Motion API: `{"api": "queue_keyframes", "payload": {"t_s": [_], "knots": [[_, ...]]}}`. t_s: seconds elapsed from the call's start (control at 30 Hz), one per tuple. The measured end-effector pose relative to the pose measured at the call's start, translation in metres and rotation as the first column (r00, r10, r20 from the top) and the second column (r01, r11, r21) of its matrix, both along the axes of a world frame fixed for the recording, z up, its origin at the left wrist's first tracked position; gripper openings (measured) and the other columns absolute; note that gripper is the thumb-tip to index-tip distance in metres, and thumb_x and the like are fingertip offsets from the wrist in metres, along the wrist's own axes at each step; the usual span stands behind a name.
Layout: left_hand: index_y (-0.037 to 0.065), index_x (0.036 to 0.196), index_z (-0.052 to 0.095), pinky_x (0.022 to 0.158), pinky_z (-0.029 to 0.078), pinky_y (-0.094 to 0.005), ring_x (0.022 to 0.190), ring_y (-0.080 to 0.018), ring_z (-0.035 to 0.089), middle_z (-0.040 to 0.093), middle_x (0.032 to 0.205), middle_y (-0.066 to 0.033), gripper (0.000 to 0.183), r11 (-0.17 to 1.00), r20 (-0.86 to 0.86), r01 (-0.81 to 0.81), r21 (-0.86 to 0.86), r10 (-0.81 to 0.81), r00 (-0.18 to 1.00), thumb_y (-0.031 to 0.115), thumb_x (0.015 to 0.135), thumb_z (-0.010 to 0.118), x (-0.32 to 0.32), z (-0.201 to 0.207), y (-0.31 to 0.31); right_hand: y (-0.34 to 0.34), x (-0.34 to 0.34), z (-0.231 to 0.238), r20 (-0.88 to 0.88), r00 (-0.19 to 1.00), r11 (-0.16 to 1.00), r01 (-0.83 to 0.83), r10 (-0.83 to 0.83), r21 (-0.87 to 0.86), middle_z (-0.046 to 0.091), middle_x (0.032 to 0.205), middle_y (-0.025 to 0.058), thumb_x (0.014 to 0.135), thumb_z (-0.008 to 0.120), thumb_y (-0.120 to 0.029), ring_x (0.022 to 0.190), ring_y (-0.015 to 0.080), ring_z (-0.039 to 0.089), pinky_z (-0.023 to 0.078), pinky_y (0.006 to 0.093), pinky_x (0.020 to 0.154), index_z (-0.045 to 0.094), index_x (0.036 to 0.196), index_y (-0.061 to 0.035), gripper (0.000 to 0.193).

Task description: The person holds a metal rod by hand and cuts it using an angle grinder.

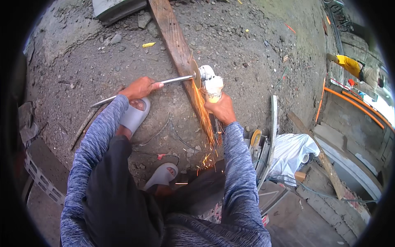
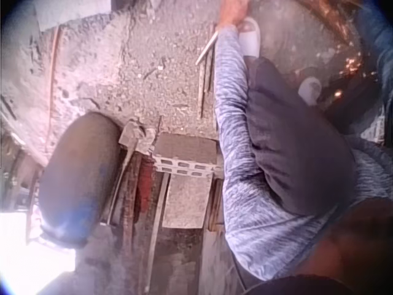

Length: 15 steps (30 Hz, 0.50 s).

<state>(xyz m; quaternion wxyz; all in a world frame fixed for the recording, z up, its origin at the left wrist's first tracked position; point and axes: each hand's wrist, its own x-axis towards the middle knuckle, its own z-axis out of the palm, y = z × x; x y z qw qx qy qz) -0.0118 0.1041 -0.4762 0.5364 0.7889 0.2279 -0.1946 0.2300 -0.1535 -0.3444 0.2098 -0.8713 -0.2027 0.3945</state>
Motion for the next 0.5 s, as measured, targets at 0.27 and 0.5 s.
{"api": "queue_keyframes", "payload": {"t_s": [0.27,0.5], "knots": [[-0.002,0.07,0.063,0.055,0.04,-0.0501,0.056,-0.0244,0.05,0.052,0.058,-0.0129,0.084,0.994,0.018,-0.023,-0.109,0.025,1.0,0.074,0.102,0.048,0.001,-0.008,0.006,-0.002,0.001,0.0,0.033,0.999,1.0,0.01,-0.009,-0.03,0.077,0.097,0.0131,0.07,0.084,-0.021,0.085,0.0203,0.073,0.059,0.0355,0.08,0.07,0.106,0.005,0.047],[0.004,0.063,0.058,0.049,0.035,-0.0449,0.054,-0.0171,0.042,0.044,0.055,-0.0037,0.081,0.982,-0.016,-0.023,-0.187,0.02,1.0,0.076,0.101,0.049,0.003,-0.009,0.012,0.003,-0.003,0.007,0.03,0.999,1.0,-0.016,0.016,-0.014,0.077,0.097,0.0131,0.068,0.084,-0.02,0.084,0.0202,0.072,0.059,0.0356,0.079,0.07,0.106,0.0049,0.047]]}}
